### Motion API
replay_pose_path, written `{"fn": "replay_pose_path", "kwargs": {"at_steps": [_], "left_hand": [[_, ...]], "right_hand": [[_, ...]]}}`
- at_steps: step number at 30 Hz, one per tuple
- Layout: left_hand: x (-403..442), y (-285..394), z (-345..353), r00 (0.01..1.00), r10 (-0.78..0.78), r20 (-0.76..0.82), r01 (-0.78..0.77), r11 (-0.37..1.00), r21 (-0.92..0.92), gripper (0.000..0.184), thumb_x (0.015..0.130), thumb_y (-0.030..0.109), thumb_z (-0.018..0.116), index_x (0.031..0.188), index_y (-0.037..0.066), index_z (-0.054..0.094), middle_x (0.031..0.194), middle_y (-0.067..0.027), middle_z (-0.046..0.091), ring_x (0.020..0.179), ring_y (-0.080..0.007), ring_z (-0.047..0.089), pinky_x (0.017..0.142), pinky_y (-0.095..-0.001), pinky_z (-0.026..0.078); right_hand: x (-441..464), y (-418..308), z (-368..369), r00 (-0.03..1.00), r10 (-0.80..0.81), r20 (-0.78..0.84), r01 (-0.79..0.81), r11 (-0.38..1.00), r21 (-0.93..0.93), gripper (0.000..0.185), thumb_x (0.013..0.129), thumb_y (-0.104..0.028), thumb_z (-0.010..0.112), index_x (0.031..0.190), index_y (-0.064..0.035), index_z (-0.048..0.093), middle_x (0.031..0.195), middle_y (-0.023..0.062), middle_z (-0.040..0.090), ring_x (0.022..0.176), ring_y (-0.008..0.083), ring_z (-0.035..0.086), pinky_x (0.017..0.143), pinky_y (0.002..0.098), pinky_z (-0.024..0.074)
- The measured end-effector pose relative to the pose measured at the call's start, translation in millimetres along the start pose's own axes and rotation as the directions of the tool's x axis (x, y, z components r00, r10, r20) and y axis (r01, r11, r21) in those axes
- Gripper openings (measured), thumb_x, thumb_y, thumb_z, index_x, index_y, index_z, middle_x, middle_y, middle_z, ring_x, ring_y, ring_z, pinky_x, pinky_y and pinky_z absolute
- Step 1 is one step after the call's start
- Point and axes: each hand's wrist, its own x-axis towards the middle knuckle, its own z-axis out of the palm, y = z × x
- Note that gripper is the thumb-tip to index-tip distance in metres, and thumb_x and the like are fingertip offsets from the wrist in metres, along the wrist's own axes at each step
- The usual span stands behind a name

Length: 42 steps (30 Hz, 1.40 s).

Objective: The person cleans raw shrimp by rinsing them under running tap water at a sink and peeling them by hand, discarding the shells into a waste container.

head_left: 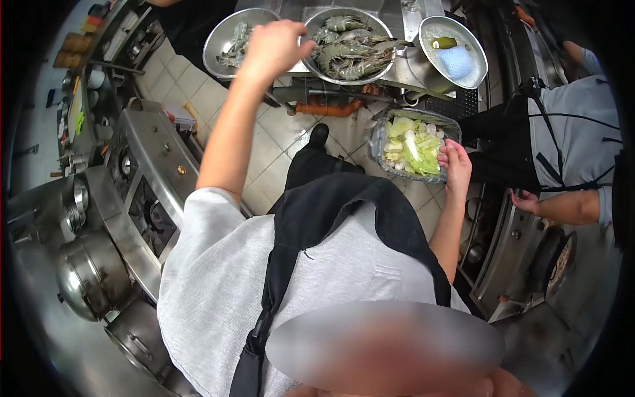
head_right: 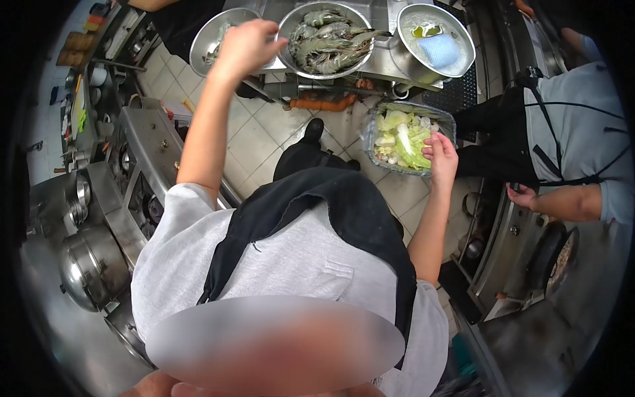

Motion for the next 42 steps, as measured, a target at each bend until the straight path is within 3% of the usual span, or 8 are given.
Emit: {"fn": "replay_pose_path", "kwargs": {"at_steps": [12,14,20,24,27,36,38,42], "left_hand": [[26,37,44,0.927,0.241,-0.288,-0.263,0.964,-0.040,0.035,0.073,0.025,0.075,0.104,0.012,0.066,0.103,-0.0075,0.068,0.102,-0.0278,0.064,0.089,-0.0448,0.046],[26,53,17,0.996,0.049,-0.080,-0.074,0.931,-0.356,0.034,0.076,0.024,0.075,0.105,0.010,0.064,0.095,-0.0114,0.070,0.089,-0.0317,0.068,0.080,-0.0436,0.052],[39,147,18,0.822,0.349,-0.450,-0.546,0.709,-0.446,0.028,0.075,0.017,0.077,0.097,0.011,0.063,0.084,-0.0059,0.068,0.078,-0.0281,0.069,0.066,-0.0399,0.054],[44,208,82,0.723,0.494,-0.482,-0.680,0.632,-0.372,0.021,0.072,0.016,0.072,0.088,0.012,0.058,0.076,-0.0026,0.059,0.073,-0.0248,0.065,0.061,-0.0397,0.049],[17,239,112,0.708,0.599,-0.374,-0.706,0.599,-0.378,0.028,0.076,0.019,0.068,0.101,0.010,0.062,0.091,-0.0011,0.061,0.089,-0.0208,0.063,0.076,-0.0364,0.047],[14,257,104,0.634,0.748,-0.198,-0.693,0.435,-0.574,0.057,0.075,0.028,0.079,0.125,0.008,0.061,0.113,-0.0057,0.064,0.110,-0.0235,0.060,0.092,-0.0401,0.046],[23,259,90,0.672,0.518,-0.529,-0.739,0.517,-0.432,0.059,0.076,0.027,0.078,0.129,0.010,0.059,0.121,-0.0067,0.063,0.115,-0.0249,0.059,0.099,-0.0459,0.043],[56,263,80,0.776,0.506,-0.377,-0.626,0.541,-0.561,0.045,0.084,0.029,0.073,0.123,0.010,0.063,0.111,-0.0071,0.068,0.110,-0.0263,0.063,0.102,-0.0498,0.041]], "right_hand": [[-4,-21,15,0.997,-0.058,0.045,0.062,0.993,-0.105,0.024,0.099,-0.017,0.061,0.115,0.0000,0.066,0.088,0.0028,0.067,0.071,0.0068,0.060,0.066,0.0211,0.0488],[-8,-40,24,0.997,-0.056,0.046,0.061,0.993,-0.103,0.025,0.099,-0.017,0.061,0.115,0.0003,0.066,0.089,0.0035,0.068,0.072,0.0070,0.060,0.068,0.0215,0.0495],[-24,-103,83,0.928,-0.231,0.292,0.245,0.969,-0.013,0.030,0.099,-0.019,0.062,0.120,0.0030,0.065,0.099,0.0079,0.070,0.082,0.0112,0.064,0.078,0.0242,0.0520],[-10,-85,88,0.982,-0.061,0.179,0.024,0.979,0.204,0.042,0.104,-0.033,0.053,0.127,0.0011,0.059,0.112,0.0096,0.069,0.102,0.0192,0.065,0.096,0.0346,0.0474],[-5,-69,72,0.972,0.062,0.227,-0.191,0.771,0.608,0.034,0.106,-0.037,0.046,0.126,-0.0107,0.055,0.131,0.0069,0.058,0.121,0.0186,0.056,0.102,0.0364,0.0454],[8,-54,24,1.000,0.019,-0.004,-0.013,0.809,0.588,0.027,0.103,-0.019,0.055,0.121,-0.0004,0.058,0.120,0.0103,0.064,0.112,0.0198,0.060,0.098,0.0365,0.0458],[5,-66,17,0.989,-0.151,-0.004,0.136,0.877,0.461,0.027,0.103,-0.019,0.055,0.121,0.0010,0.058,0.115,0.0099,0.065,0.105,0.0185,0.062,0.093,0.0340,0.0484],[-4,-109,8,0.961,-0.272,0.053,0.233,0.896,0.377,0.028,0.101,-0.013,0.055,0.123,0.0032,0.058,0.105,0.0097,0.069,0.093,0.0172,0.066,0.089,0.0308,0.0498]]}}
